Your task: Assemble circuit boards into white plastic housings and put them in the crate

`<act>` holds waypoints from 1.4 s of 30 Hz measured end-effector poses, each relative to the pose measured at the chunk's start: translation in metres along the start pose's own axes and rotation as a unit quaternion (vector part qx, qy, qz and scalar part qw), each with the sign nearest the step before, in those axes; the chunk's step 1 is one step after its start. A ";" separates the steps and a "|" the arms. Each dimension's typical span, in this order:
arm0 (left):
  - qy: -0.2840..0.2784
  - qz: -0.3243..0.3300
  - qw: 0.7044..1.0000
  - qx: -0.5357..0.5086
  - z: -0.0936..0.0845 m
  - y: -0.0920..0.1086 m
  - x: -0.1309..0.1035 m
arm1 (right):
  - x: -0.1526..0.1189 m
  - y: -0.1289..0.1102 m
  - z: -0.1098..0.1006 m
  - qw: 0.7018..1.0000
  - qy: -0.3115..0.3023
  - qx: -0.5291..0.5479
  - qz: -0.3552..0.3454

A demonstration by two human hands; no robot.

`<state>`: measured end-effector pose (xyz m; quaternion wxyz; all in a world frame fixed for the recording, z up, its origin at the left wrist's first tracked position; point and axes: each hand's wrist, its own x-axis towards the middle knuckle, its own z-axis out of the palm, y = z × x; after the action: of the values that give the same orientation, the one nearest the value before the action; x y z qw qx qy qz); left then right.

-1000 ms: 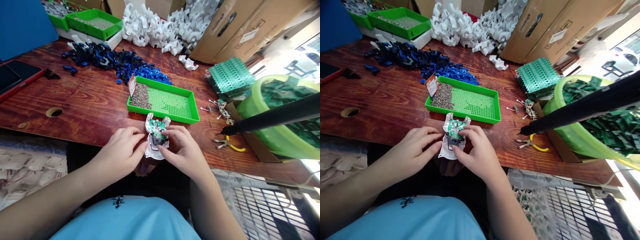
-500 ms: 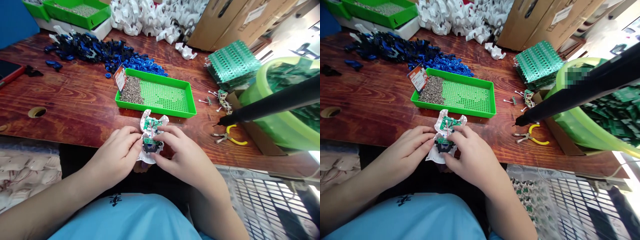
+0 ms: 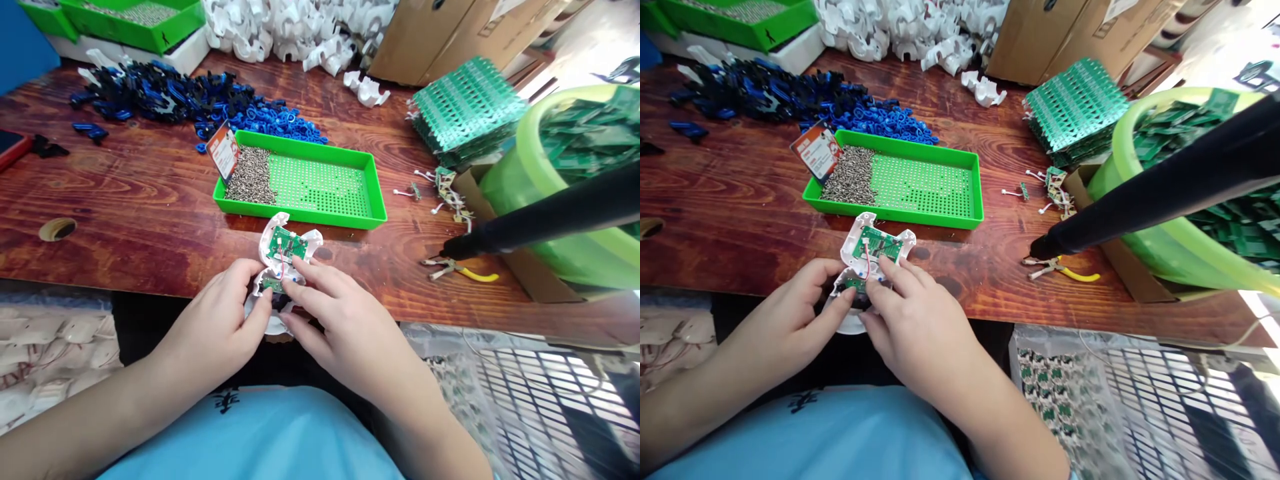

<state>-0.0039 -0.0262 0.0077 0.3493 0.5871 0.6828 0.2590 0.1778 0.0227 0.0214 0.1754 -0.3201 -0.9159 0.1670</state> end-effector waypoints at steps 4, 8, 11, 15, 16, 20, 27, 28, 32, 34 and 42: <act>0.005 -0.007 0.993 -0.119 0.002 -0.004 -0.003 | -0.012 0.001 0.010 0.996 0.068 0.048 -0.008; 0.028 0.037 0.970 -0.238 0.011 -0.006 -0.007 | -0.023 -0.005 0.026 0.942 0.201 0.243 0.118; 0.095 0.123 0.958 -0.242 0.018 -0.005 -0.011 | -0.023 -0.013 0.035 0.827 0.206 0.478 0.213; 0.146 0.183 0.951 -0.200 0.021 0.000 -0.016 | -0.016 -0.022 0.037 0.720 0.164 0.636 0.226; 0.156 0.194 0.950 -0.191 0.021 0.002 -0.016 | -0.015 -0.024 0.036 0.709 0.159 0.649 0.224; 0.179 0.216 0.942 -0.186 0.020 0.004 -0.019 | -0.013 -0.027 0.036 0.700 0.168 0.663 0.204; 0.138 0.172 0.950 -0.221 0.023 -0.002 -0.025 | -0.014 -0.030 0.045 0.762 0.229 0.581 0.169; 0.136 0.164 0.950 -0.227 0.023 -0.003 -0.025 | -0.014 -0.030 0.046 0.775 0.233 0.563 0.169; 0.086 0.143 0.948 -0.272 0.019 -0.006 -0.023 | -0.016 -0.028 0.048 0.803 0.236 0.517 0.180; 0.033 0.122 0.952 -0.280 0.015 -0.007 -0.020 | -0.017 -0.027 0.048 0.804 0.235 0.514 0.186; -0.054 0.122 0.956 -0.262 0.008 -0.004 -0.014 | -0.013 -0.027 0.047 0.772 0.237 0.555 0.198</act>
<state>0.0003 -0.0414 0.0020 0.4934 0.5665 0.4942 0.4375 0.1532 -0.0148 -0.0115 0.4971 -0.3709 -0.5092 0.5967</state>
